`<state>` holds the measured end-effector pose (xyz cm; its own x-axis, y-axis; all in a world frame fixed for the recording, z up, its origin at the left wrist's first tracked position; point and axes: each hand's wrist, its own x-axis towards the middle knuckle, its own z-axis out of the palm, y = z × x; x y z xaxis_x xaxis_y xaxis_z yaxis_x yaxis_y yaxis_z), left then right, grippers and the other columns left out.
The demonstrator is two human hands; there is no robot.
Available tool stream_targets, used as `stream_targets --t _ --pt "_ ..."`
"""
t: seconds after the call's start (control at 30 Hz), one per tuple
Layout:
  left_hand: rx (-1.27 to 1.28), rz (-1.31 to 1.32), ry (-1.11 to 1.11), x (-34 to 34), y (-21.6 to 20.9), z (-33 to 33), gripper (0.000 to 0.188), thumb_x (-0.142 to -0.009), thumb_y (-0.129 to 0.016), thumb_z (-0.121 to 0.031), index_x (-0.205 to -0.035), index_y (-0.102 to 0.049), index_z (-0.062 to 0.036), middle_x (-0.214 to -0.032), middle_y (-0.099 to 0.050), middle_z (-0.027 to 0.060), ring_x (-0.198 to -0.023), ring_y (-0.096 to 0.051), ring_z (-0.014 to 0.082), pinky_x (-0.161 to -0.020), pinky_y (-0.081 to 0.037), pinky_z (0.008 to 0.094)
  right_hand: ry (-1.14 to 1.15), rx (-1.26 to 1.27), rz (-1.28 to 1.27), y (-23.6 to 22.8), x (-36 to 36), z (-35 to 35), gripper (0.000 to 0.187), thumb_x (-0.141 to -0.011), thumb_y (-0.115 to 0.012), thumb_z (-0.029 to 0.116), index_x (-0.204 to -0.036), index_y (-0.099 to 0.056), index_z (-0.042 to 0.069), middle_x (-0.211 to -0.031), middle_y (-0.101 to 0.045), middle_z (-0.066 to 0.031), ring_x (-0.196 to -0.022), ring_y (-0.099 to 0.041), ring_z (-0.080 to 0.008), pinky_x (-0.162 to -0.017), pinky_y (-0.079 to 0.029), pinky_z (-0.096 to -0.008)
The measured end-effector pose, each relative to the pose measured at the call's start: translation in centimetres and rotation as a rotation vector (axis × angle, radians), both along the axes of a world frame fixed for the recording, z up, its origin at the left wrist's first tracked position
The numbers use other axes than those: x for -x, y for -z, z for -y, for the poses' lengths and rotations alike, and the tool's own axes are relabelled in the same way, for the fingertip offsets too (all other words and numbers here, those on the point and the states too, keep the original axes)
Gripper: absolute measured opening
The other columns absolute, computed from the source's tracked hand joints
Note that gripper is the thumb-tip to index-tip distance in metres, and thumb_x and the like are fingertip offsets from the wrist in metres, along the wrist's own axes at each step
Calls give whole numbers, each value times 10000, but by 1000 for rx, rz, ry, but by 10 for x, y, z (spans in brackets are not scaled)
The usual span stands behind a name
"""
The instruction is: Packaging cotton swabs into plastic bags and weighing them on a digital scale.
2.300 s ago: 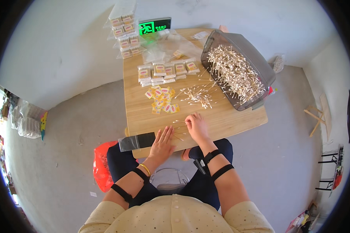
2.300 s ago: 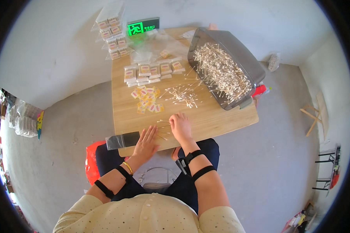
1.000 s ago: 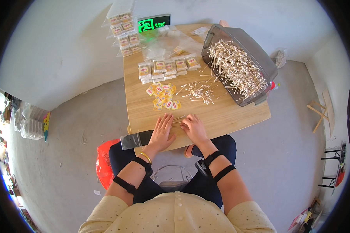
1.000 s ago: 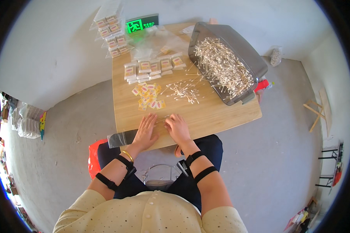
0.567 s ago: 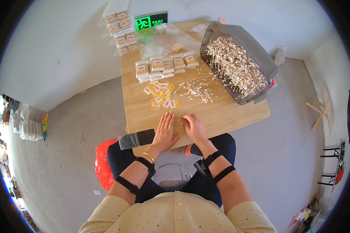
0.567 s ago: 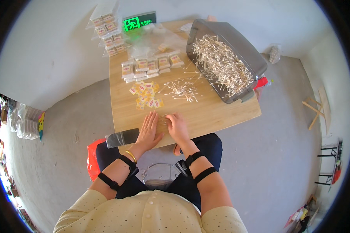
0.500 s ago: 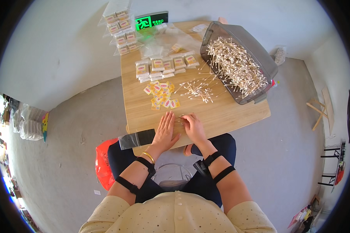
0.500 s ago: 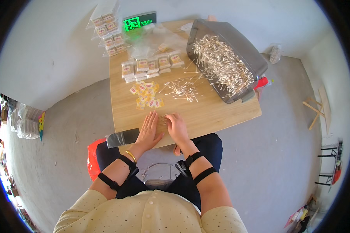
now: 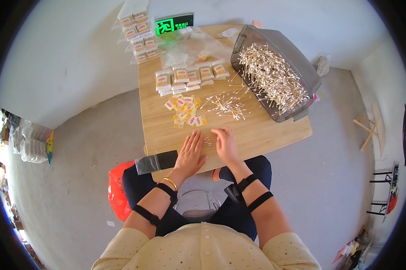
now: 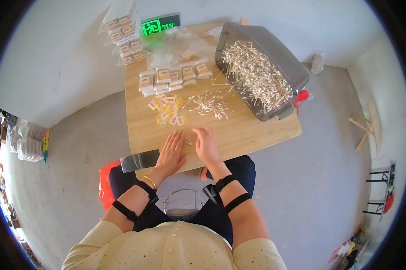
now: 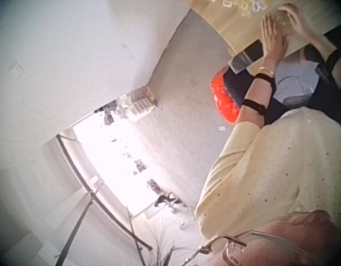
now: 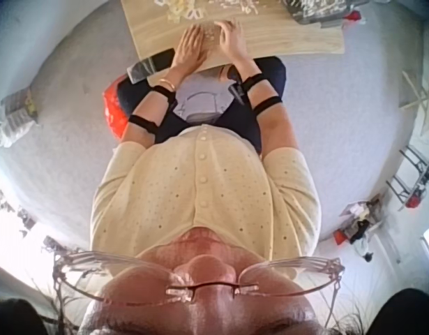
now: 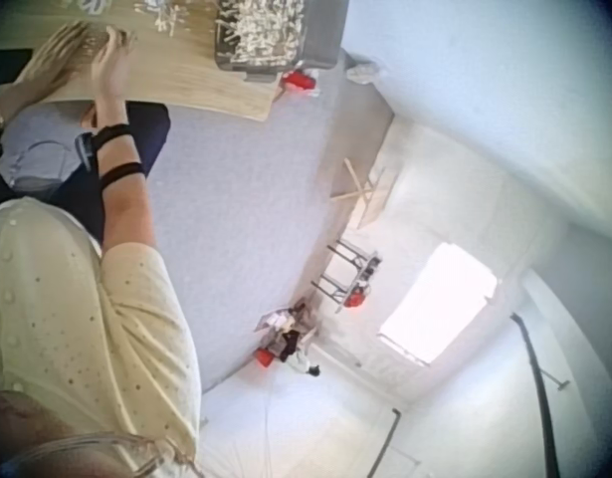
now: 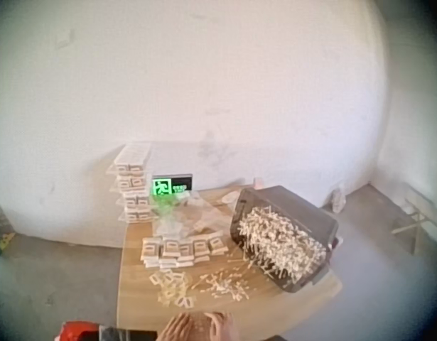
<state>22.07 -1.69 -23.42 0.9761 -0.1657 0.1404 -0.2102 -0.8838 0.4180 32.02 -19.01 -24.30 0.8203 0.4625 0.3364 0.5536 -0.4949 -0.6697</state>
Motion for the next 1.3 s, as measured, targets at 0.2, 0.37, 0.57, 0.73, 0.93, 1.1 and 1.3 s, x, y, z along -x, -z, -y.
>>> stream_targets --t 0.2,0.37,0.57,0.73,0.93,1.1,1.3 --pt "-68 4 23 3 -3 -2 777 -973 -615 -349 -1545 -307 78 -1630 -302 238 -1547 -245 358 -1283 -188 473 263 204 151 -21 -57 19 312 -816 -722 31 -1115 -663 99 -1135 -588 -127 -1076 -553 -358 -925 -469 -467" --pt "-95 19 72 3 5 -3 744 -988 -593 -356 -1551 -324 48 -1638 -315 204 -1551 -251 329 -1285 -194 460 213 341 209 -21 -89 16 237 -810 -761 83 -1024 -675 135 -1097 -579 -86 -1097 -544 -318 -919 -465 -453" --pt "-47 3 66 3 1 -4 731 -981 -590 -338 -1550 -333 42 -1643 -308 203 -1550 -256 329 -1288 -192 451 23 428 187 -28 -107 5 87 -837 -758 131 -848 -672 134 -1037 -569 -34 -1095 -533 -284 -936 -457 -437" --pt "-17 10 52 4 1 -6 733 -971 -596 -320 -1550 -329 42 -1642 -310 203 -1548 -261 333 -1287 -200 448 -6 347 195 -24 -98 -5 106 -820 -775 135 -879 -688 142 -1045 -587 -34 -1073 -543 -283 -946 -442 -454" --pt "-6 31 57 4 1 -6 741 -964 -601 -304 -1554 -318 44 -1641 -308 208 -1546 -264 340 -1286 -206 449 -6 434 230 -20 -96 -4 72 -853 -746 162 -904 -701 137 -1012 -607 -27 -1066 -540 -287 -951 -439 -459" --pt "-8 31 55 4 3 -6 749 -961 -599 -301 -1558 -308 44 -1650 -286 212 -1550 -251 346 -1287 -204 450 -31 518 274 -17 -81 -23 75 -880 -706 174 -921 -701 111 -1020 -611 -49 -1066 -541 -289 -940 -440 -452" --pt "-93 17 -38 6 -6 -2 832 -944 -615 -347 -1586 -259 46 -1677 -234 201 -1571 -202 330 -1288 -142 504 -161 468 122 -8 -26 -48 85 -865 -685 144 -941 -684 106 -1032 -618 -72 -1091 -553 -299 -940 -437 -450"
